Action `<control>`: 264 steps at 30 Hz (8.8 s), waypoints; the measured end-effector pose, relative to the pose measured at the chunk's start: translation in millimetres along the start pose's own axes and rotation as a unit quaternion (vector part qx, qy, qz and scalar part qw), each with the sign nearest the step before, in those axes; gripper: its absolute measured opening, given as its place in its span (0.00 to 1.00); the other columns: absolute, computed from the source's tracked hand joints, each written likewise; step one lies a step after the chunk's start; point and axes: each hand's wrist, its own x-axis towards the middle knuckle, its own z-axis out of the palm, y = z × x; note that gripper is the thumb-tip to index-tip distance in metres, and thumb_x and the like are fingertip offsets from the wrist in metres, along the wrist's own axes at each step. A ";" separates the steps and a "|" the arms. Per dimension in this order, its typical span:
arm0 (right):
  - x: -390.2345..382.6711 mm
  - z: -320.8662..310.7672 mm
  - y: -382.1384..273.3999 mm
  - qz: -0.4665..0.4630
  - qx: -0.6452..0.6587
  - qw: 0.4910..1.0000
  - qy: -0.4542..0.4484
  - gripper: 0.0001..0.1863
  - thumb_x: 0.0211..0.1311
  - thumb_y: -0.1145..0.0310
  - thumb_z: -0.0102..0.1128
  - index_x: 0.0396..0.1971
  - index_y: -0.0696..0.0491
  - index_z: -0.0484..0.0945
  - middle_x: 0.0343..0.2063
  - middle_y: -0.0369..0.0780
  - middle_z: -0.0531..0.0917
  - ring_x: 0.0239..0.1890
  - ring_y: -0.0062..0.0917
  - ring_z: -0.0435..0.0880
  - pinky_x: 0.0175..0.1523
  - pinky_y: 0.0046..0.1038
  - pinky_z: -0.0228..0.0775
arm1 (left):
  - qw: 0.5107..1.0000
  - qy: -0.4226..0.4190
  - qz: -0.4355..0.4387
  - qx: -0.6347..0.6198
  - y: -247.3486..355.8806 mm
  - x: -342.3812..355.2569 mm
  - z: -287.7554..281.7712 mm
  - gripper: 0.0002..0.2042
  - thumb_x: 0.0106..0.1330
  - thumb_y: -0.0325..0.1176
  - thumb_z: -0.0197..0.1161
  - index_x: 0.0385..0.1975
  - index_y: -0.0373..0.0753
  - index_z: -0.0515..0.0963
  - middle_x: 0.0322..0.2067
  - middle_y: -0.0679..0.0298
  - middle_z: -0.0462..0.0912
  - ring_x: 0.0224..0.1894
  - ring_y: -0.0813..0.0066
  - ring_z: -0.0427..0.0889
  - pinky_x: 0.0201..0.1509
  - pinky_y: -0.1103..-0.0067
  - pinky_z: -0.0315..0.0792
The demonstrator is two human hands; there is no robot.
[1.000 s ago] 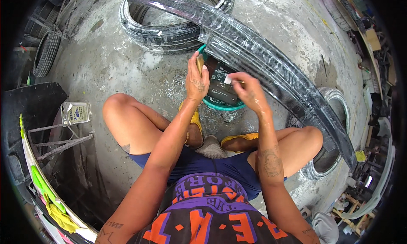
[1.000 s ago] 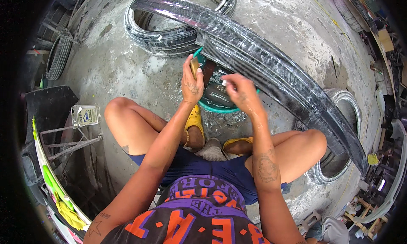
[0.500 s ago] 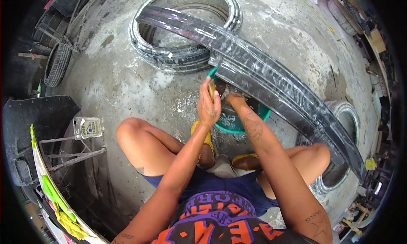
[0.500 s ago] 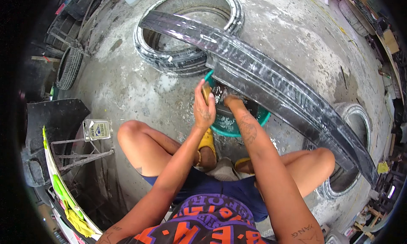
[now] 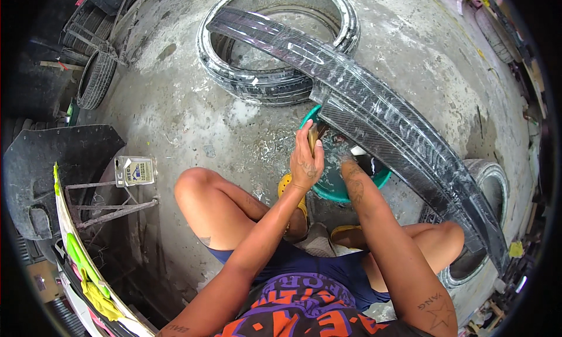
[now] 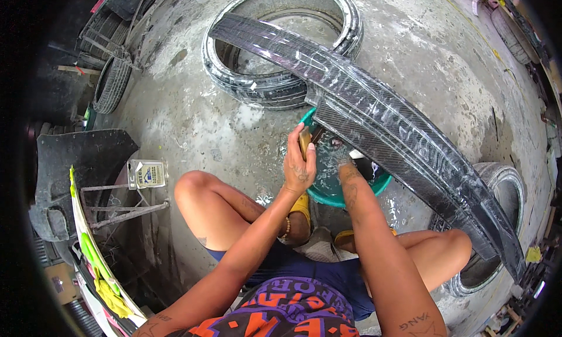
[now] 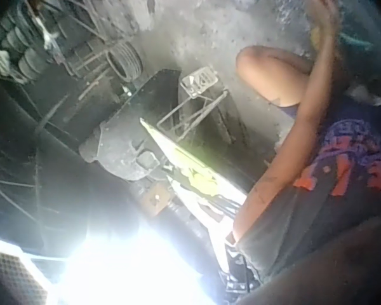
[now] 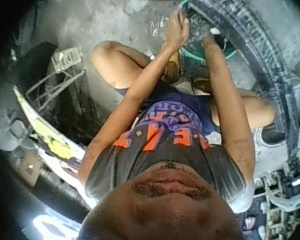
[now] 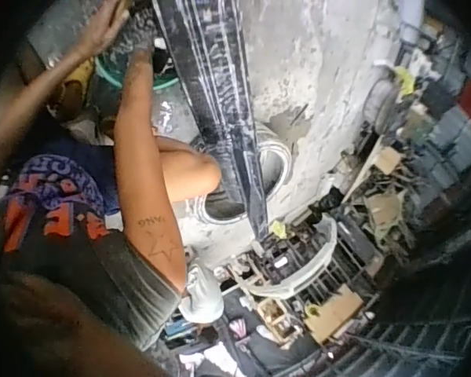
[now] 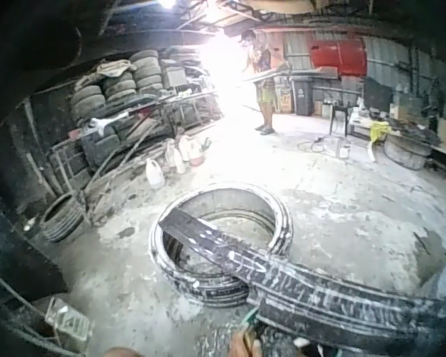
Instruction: Sanding a carbon fiber car spoiler using wet sandpaper and a bucket of water.
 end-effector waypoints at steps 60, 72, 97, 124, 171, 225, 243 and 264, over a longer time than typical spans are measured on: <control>-213.4 -108.4 62.1 -0.179 0.615 0.746 0.181 0.24 0.67 0.75 0.67 0.63 0.55 0.77 0.55 0.41 0.85 0.57 0.25 0.83 0.65 0.28 0.72 | 0.934 -0.187 -0.121 -0.281 34.6 18.8 -35.0 0.09 0.77 0.31 0.59 0.48 0.34 0.80 0.34 0.69 0.87 0.34 0.87 0.80 0.39 0.85 0.72; -213.1 -110.2 66.4 -0.192 0.623 0.731 0.200 0.22 0.66 0.78 0.64 0.60 0.57 0.78 0.51 0.41 0.87 0.56 0.24 0.83 0.64 0.28 0.73 | 0.946 -0.213 -0.071 -0.235 31.0 23.5 -32.8 0.08 0.78 0.33 0.59 0.46 0.35 0.81 0.30 0.73 0.84 0.30 0.89 0.76 0.35 0.85 0.68; -132.2 -3.3 41.9 -0.056 0.056 0.997 -0.008 0.20 0.62 0.66 0.64 0.51 0.61 0.82 0.55 0.56 0.84 0.57 0.49 0.84 0.61 0.44 0.77 | 0.998 -0.011 0.063 -0.002 -16.2 -24.5 3.5 0.14 0.75 0.26 0.56 0.58 0.34 0.75 0.49 0.46 0.84 0.49 0.46 0.86 0.53 0.62 0.79; -97.6 -39.6 27.4 -0.108 0.079 0.980 -0.148 0.32 0.54 0.59 0.73 0.59 0.59 0.81 0.61 0.51 0.82 0.62 0.43 0.82 0.66 0.41 0.74 | 0.991 0.031 0.112 0.060 -24.0 -25.9 9.8 0.14 0.81 0.31 0.53 0.61 0.35 0.74 0.48 0.53 0.82 0.48 0.63 0.83 0.54 0.71 0.76; -177.6 -89.4 98.4 -0.108 0.513 0.832 -0.183 0.25 0.65 0.62 0.66 0.61 0.48 0.77 0.50 0.40 0.88 0.44 0.30 0.90 0.42 0.35 0.89 | 0.963 -0.010 -0.051 -0.266 -12.1 10.0 -45.0 0.13 0.79 0.30 0.57 0.59 0.37 0.70 0.34 0.69 0.81 0.33 0.83 0.76 0.37 0.84 0.68; -738.7 327.9 385.2 0.458 0.504 0.385 0.623 0.12 0.74 0.65 0.64 0.48 0.52 0.71 0.31 0.41 0.87 0.35 0.24 0.89 0.41 0.27 0.81 | 0.977 -0.183 0.053 0.092 -32.9 23.5 -25.3 0.15 0.78 0.30 0.59 0.61 0.36 0.76 0.51 0.61 0.81 0.45 0.73 0.77 0.49 0.77 0.72; -744.6 76.2 304.7 0.291 0.112 0.659 0.685 0.06 0.50 0.81 0.72 0.27 0.56 0.85 0.73 0.50 0.71 0.74 0.44 0.71 0.75 0.39 0.65 | 0.980 -0.185 0.068 -0.011 -56.0 6.7 -13.5 0.14 0.79 0.30 0.58 0.60 0.36 0.74 0.32 0.70 0.74 0.33 0.83 0.68 0.36 0.83 0.62; -504.0 -215.5 254.5 -0.095 0.363 0.641 0.669 0.03 0.68 0.77 0.67 0.38 0.56 0.81 0.58 0.46 0.85 0.52 0.16 0.82 0.55 0.20 0.74 | 0.938 -0.218 0.214 0.166 291.2 73.9 -282.4 0.15 0.75 0.32 0.60 0.58 0.35 0.78 0.49 0.64 0.84 0.50 0.78 0.79 0.57 0.80 0.72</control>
